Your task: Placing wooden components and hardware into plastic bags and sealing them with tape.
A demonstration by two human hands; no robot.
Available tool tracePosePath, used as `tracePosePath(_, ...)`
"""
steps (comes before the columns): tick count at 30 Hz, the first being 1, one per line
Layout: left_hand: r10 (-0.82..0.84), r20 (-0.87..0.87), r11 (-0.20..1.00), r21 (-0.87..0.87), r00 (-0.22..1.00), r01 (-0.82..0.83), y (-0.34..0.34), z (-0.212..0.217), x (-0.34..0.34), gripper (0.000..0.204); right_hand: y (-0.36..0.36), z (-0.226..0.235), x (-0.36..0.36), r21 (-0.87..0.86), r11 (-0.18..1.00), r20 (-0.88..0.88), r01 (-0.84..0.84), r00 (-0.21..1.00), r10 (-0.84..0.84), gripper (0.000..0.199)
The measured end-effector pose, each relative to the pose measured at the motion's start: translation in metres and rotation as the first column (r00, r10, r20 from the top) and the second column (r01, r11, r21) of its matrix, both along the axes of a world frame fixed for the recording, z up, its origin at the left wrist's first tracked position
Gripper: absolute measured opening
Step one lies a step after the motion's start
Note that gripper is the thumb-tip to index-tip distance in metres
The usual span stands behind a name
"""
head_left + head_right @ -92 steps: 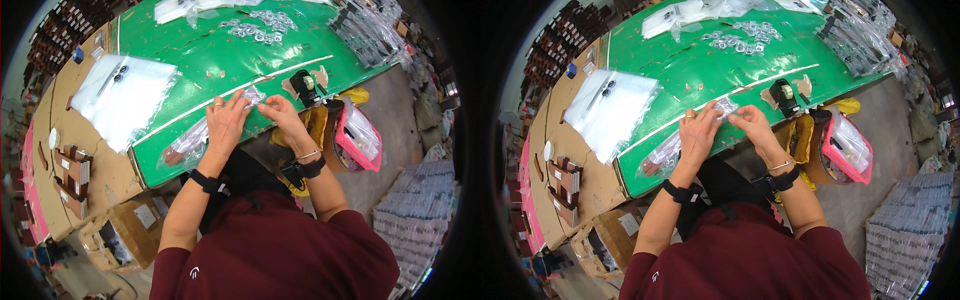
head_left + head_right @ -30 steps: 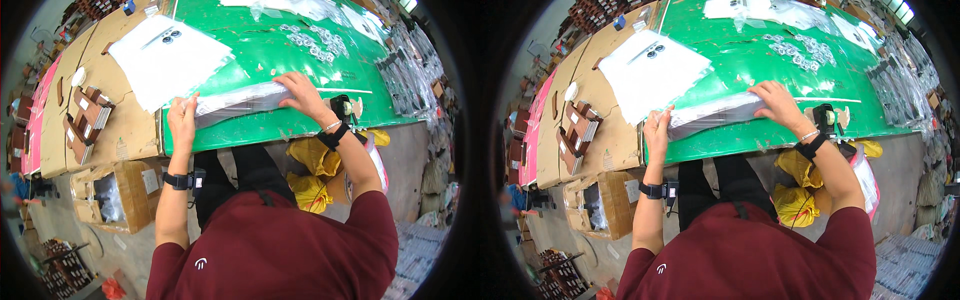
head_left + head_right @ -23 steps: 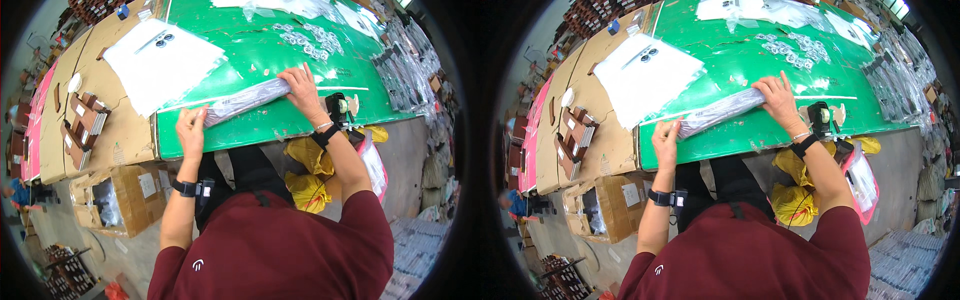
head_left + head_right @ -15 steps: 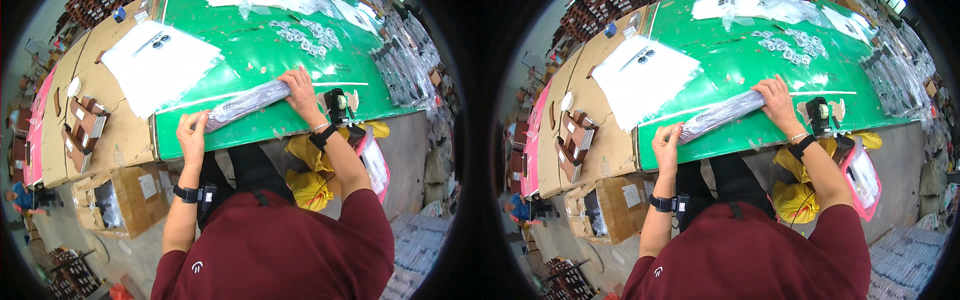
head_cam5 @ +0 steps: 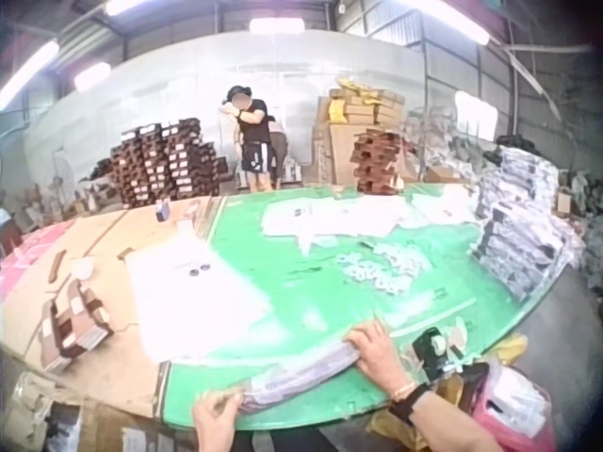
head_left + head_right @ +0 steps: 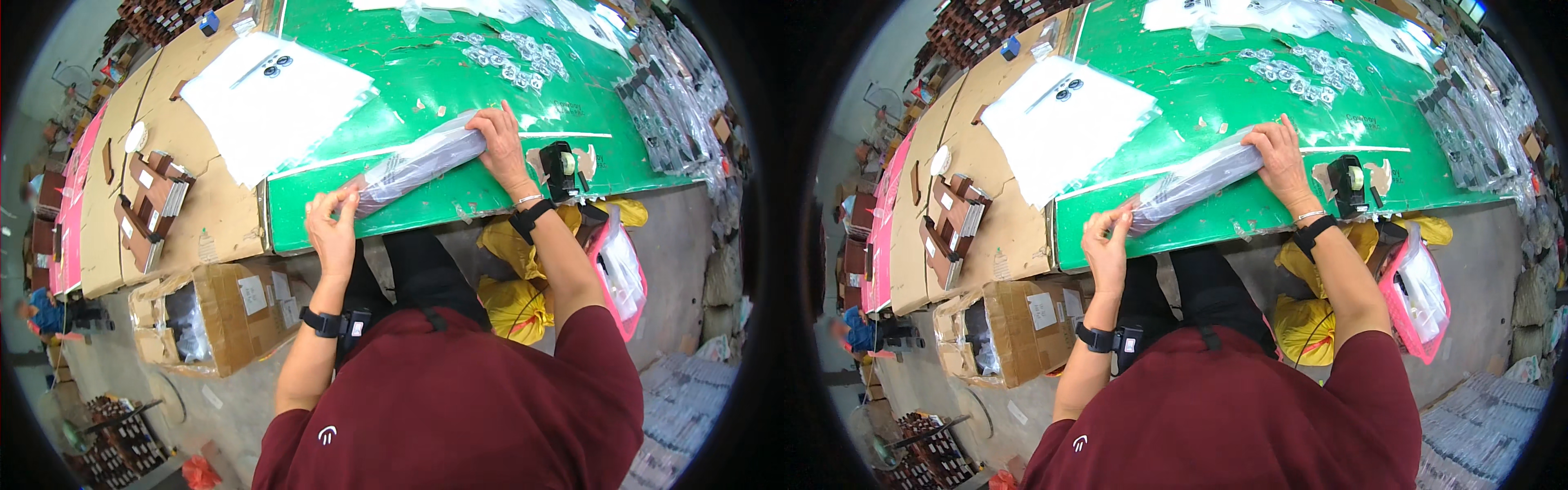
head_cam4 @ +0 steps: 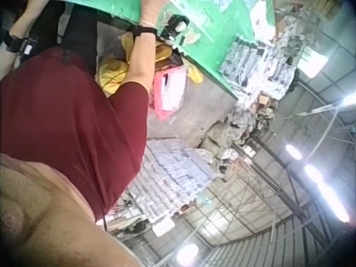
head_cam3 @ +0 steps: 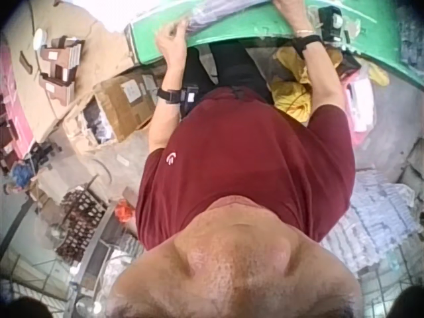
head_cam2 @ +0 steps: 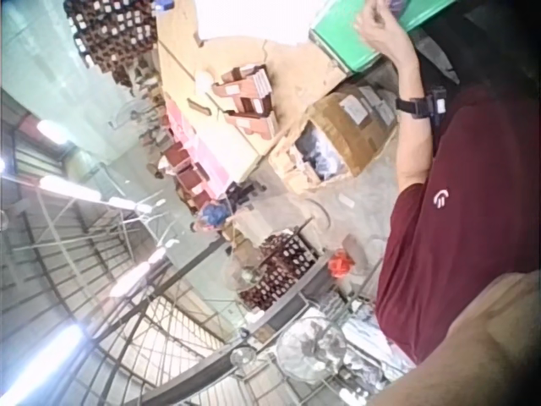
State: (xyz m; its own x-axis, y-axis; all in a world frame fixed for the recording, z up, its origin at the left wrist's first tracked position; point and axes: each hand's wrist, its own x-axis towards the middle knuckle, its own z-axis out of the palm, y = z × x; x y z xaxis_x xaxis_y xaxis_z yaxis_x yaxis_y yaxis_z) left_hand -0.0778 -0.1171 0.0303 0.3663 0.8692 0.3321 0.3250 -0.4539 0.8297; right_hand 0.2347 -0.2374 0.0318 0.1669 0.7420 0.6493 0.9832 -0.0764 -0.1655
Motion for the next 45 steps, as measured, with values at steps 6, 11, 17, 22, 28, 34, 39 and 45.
tracePosePath(6, -0.058, 0.274, 0.947, -0.289, 0.96, 0.14, -0.036, -0.019, 0.0, 0.01, -0.042, 0.026, -0.023, -0.104, 0.993, -0.112, 0.06, 0.991, -0.071, 0.059)
tracePosePath(11, -0.073, 0.349, 0.894, -0.393, 0.934, 0.217, -0.035, -0.029, -0.003, 0.012, -0.147, 0.036, -0.008, 0.152, 0.869, -0.288, 0.47, 0.862, -0.416, 0.048)
tracePosePath(17, -0.072, 0.416, 0.846, -0.456, 0.907, 0.276, -0.039, -0.026, 0.004, 0.012, -0.188, -0.001, 0.024, -0.089, 0.859, -0.573, 0.504, 0.68, -0.458, 0.057)
tracePosePath(22, -0.089, 0.416, 0.847, -0.446, 0.905, 0.289, -0.04, -0.028, 0.007, 0.013, -0.175, 0.008, 0.029, -0.232, 0.77, -0.55, 0.595, 0.573, -0.608, 0.053)
tracePosePath(28, -0.046, 0.445, 0.84, -0.467, 0.894, 0.275, -0.047, -0.023, 0.012, 0.014, -0.169, 0.001, 0.043, -0.204, 0.784, -0.689, 0.587, 0.483, -0.541, 0.047)
tracePosePath(34, -0.07, 0.438, 0.809, -0.5, 0.896, 0.308, -0.041, -0.032, 0.01, 0.017, -0.18, 0.021, 0.034, -0.243, 0.78, -0.743, 0.577, 0.406, -0.532, 0.039)
tracePosePath(39, -0.061, 0.448, 0.811, -0.499, 0.892, 0.306, -0.045, -0.029, 0.011, 0.017, -0.23, 0.005, 0.003, -0.103, 0.89, -0.921, 0.444, 0.294, -0.254, 0.029)
tracePosePath(45, -0.051, 0.456, 0.812, -0.5, 0.889, 0.302, -0.045, -0.028, 0.015, 0.015, -0.215, -0.02, -0.019, 0.073, 0.823, -0.981, 0.564, 0.189, -0.043, 0.015)
